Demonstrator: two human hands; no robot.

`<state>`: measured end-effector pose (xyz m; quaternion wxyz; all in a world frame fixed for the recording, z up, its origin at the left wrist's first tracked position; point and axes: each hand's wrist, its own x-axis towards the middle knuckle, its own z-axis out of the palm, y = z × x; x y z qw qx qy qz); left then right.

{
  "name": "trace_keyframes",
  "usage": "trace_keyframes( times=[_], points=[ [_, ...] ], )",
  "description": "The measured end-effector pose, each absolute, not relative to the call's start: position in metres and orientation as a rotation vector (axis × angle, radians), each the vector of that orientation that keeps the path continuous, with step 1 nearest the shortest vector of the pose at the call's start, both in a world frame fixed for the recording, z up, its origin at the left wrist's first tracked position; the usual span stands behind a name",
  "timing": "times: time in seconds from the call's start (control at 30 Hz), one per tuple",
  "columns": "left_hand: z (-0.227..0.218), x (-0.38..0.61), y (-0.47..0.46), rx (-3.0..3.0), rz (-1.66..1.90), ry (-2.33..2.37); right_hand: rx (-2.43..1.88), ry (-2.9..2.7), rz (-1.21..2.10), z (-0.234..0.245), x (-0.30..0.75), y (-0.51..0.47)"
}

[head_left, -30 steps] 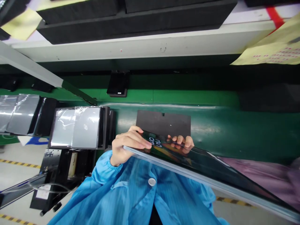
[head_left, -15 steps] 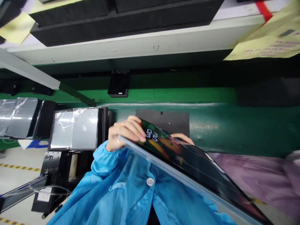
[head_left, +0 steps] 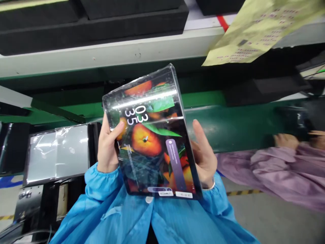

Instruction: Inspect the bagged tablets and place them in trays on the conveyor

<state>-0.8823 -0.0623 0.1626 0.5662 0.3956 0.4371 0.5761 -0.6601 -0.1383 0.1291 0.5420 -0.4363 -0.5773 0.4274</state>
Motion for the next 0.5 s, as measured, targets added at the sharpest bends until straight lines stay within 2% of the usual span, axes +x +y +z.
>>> trace_keyframes(
  times=[0.13,0.5],
  points=[
    [0.183,-0.885,-0.068,0.959,1.328,1.018,-0.998,-1.328,1.147,0.142,-0.653,-0.146],
    [0.203,-0.874,-0.068,0.871,1.277,1.039,-0.898,-1.292,1.113,0.154,-0.654,-0.149]
  ],
)
